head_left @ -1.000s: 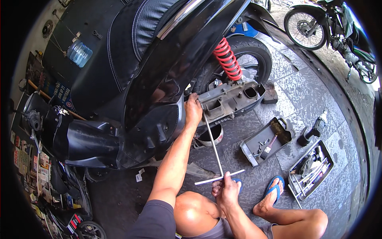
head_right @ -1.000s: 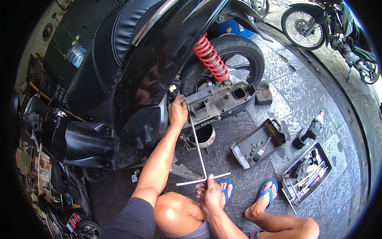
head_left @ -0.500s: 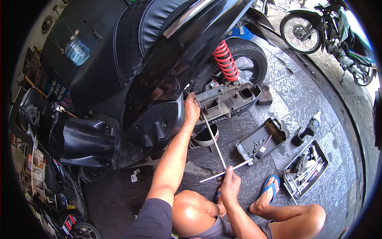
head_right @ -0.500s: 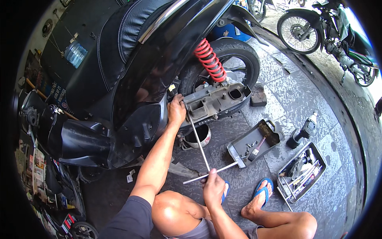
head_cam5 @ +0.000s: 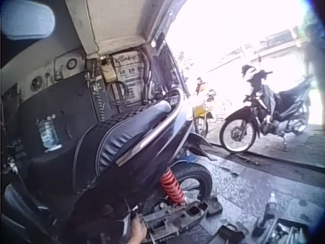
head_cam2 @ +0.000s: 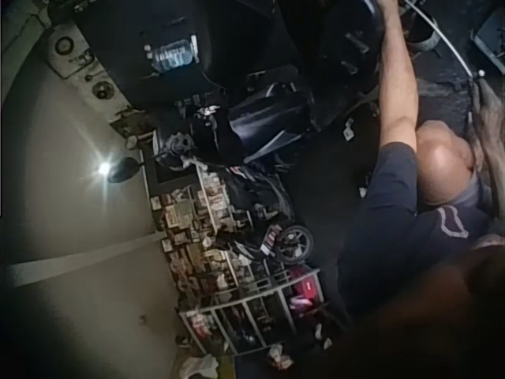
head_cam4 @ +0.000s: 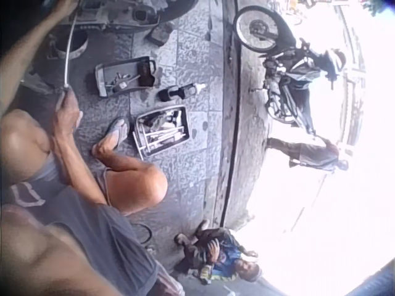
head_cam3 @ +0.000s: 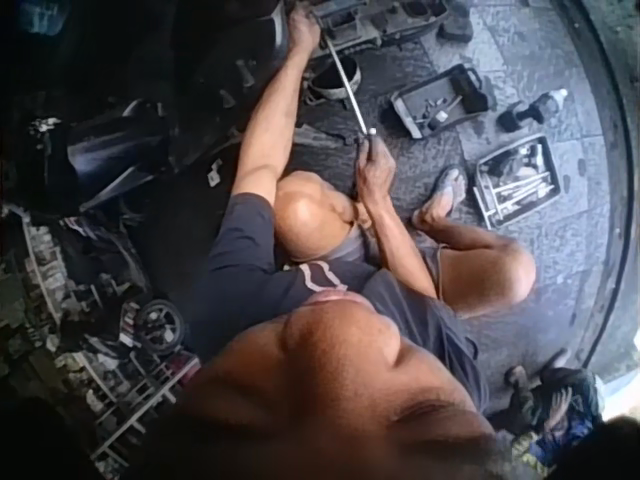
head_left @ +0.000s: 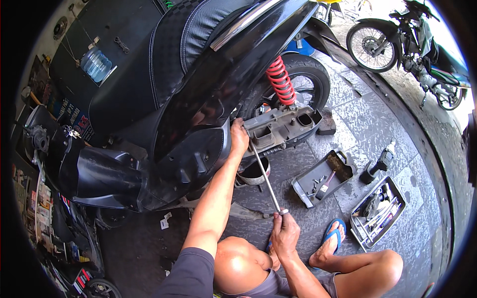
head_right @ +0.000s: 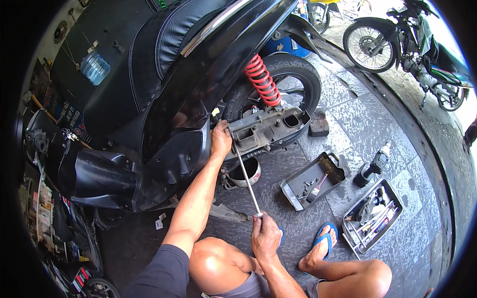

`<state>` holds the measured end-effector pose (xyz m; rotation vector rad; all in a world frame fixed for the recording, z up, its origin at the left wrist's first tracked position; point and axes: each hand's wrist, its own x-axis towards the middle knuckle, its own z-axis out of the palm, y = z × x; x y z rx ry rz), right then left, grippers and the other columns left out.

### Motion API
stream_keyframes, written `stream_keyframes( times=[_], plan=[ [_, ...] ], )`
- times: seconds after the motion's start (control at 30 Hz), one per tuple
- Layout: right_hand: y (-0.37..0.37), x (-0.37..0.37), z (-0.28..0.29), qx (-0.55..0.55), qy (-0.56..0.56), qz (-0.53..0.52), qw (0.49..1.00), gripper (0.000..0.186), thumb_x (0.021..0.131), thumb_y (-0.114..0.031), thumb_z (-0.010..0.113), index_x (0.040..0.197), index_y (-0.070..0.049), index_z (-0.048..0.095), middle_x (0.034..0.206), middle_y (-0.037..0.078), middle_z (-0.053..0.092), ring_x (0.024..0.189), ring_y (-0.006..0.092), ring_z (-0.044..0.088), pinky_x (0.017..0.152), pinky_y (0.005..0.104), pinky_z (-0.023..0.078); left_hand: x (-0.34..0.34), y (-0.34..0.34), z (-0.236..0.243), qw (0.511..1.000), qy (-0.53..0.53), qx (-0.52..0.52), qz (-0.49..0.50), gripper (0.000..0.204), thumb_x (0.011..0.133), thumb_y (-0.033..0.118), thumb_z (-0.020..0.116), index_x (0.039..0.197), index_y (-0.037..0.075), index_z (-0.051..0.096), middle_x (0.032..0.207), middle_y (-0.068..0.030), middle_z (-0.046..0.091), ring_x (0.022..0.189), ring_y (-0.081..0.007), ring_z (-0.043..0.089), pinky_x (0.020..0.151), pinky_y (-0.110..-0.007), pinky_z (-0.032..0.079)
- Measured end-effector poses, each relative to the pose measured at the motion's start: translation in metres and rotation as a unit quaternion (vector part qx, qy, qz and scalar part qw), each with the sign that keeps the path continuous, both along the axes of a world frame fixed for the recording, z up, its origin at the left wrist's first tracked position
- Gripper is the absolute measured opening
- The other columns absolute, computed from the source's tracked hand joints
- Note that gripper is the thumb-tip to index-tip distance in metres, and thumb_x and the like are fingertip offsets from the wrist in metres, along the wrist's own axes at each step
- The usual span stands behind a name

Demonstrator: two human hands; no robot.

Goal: The person sits on the floor and uses a T-handle wrench to tighten bolts on the rear frame of a black scooter. They repeatedly adjust the tool and apply torque to fasteners near the rear wheel and suspension area.

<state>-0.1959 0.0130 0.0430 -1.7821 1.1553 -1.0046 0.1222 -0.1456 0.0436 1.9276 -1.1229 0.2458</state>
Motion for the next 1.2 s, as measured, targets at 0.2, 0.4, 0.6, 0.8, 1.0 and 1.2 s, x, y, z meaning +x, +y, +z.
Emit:
stream_keyframes(
  times=[0.2, 0.4, 0.6, 0.8, 1.0, 1.2],
  plan=[
    [0.01, 0.019, 0.023, 0.486, -0.406, 0.061, 0.771, 0.046, 0.106, -0.041, 0.05, 0.096, 0.002, 0.064, 0.063, 0.008, 0.06, 0.05, 0.023, 0.053, 0.049, 0.0374, 0.043, 0.004, 0.0, -0.006, 1.0, -0.012, -0.012, -0.01, 0.031, 0.089, -0.005, 0.052, 0.118, -0.008, 0.062, 0.11, -0.0228, 0.073, 0.108, -0.0356, 0.069, 0.099, -0.043, 0.052],
    [-0.013, 0.009, 0.009, 0.599, -0.504, -0.005, 0.623, 0.048, 0.104, -0.049, 0.051, 0.097, -0.003, 0.062, 0.063, 0.004, 0.054, 0.053, 0.0169, 0.046, 0.05, 0.0316, 0.036, -0.002, 0.0, -0.001, 1.0, 0.006, -0.008, -0.002, 0.031, 0.09, -0.004, 0.051, 0.119, -0.007, 0.062, 0.112, -0.0227, 0.072, 0.109, -0.0363, 0.069, 0.099, -0.043, 0.052],
    [-0.012, 0.005, -0.008, 0.593, -0.435, -0.005, 0.678, 0.043, 0.106, -0.04, 0.051, 0.111, 0.001, 0.062, 0.08, 0.005, 0.056, 0.061, 0.0156, 0.057, 0.052, 0.0299, 0.052, -0.006, 0.008, 0.006, 1.0, 0.005, 0.013, -0.02, 0.033, 0.092, -0.001, 0.052, 0.124, -0.006, 0.06, 0.118, -0.0225, 0.07, 0.113, -0.0367, 0.067, 0.102, -0.043, 0.05],
    [0.007, 0.002, -0.001, 0.453, -0.397, -0.003, 0.798, 0.034, 0.103, -0.01, 0.052, 0.135, 0.003, 0.049, 0.092, 0.007, 0.056, 0.069, 0.0134, 0.062, 0.06, 0.0295, 0.06, -0.009, 0.014, 0.008, 0.997, -0.044, 0.055, -0.023, 0.041, 0.092, 0.001, 0.053, 0.132, -0.005, 0.057, 0.126, -0.0218, 0.067, 0.12, -0.0367, 0.063, 0.106, -0.044, 0.048],
    [0.01, -0.008, -0.002, 0.088, -0.067, -0.028, 0.993, 0.068, 0.088, 0.001, 0.069, 0.148, 0.002, 0.038, 0.1, 0.015, 0.057, 0.083, 0.0228, 0.063, 0.069, 0.0334, 0.053, -0.011, 0.013, 0.013, 0.997, -0.025, 0.071, -0.012, 0.04, 0.092, 0.002, 0.049, 0.13, -0.006, 0.057, 0.125, -0.0222, 0.067, 0.12, -0.0364, 0.063, 0.107, -0.044, 0.047],
    [-0.006, 0.0, -0.006, 0.042, -0.029, -0.007, 0.999, 0.027, 0.102, -0.021, 0.059, 0.102, 0.005, 0.067, 0.067, 0.011, 0.06, 0.057, 0.03, 0.06, 0.058, 0.0394, 0.05, -0.008, 0.011, 0.015, 0.999, 0.007, 0.052, -0.014, 0.041, 0.089, -0.001, 0.045, 0.127, -0.006, 0.058, 0.12, -0.0223, 0.07, 0.118, -0.0366, 0.064, 0.107, -0.044, 0.047]
  ],
)
